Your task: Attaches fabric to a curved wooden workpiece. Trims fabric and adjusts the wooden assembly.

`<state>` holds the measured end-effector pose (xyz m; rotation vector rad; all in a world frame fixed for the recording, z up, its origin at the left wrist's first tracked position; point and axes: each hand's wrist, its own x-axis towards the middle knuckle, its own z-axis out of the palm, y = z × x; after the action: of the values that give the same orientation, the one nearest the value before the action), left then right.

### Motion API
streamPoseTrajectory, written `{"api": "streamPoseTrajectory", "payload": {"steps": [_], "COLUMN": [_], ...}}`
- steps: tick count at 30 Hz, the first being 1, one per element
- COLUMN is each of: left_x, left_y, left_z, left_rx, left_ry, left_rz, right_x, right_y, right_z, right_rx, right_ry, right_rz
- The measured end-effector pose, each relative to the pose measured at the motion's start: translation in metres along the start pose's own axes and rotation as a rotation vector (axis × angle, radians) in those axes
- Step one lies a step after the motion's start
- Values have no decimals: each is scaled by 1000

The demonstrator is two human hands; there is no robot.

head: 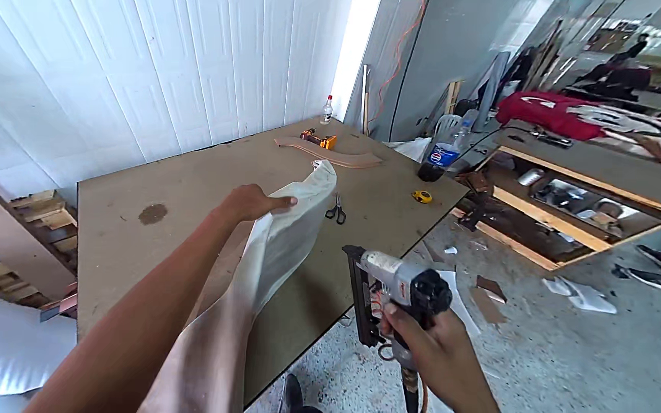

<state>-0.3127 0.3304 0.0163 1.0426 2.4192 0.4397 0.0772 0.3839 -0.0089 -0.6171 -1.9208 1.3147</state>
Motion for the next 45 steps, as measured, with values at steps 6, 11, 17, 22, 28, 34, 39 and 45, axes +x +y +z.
{"api": "streamPoseTrajectory", "payload": {"steps": [6, 11, 17, 22, 28, 34, 39, 45], "left_x": [40, 33, 35, 18, 39, 35, 35, 0], "left_y": [-53, -51, -60, -57, -64, -64, -65, -48], "left_z": [48, 84, 94, 86, 96, 93, 86, 15], "left_rx": [-362, -723, -787, -786, -838, -830, -766, -542], "left_ry": [222, 484, 569, 488, 534, 498, 473, 350], "left_rz": [631, 508, 358, 263, 265, 242, 232, 324], "right_x": [90, 144, 207, 241, 250, 231, 217, 221], "right_y": [12, 3, -26, -50, -69, -83, -88, -78], "right_z": [-27, -3, 32, 60, 85, 99, 109, 100], "right_rx": [-277, -486, -551, -645, -782, -835, -852, -836], "right_ry": [-280, -377, -493, -587, -684, -735, -805, -865], "right_rz": [140, 133, 290, 392, 400, 395, 338, 292]}}
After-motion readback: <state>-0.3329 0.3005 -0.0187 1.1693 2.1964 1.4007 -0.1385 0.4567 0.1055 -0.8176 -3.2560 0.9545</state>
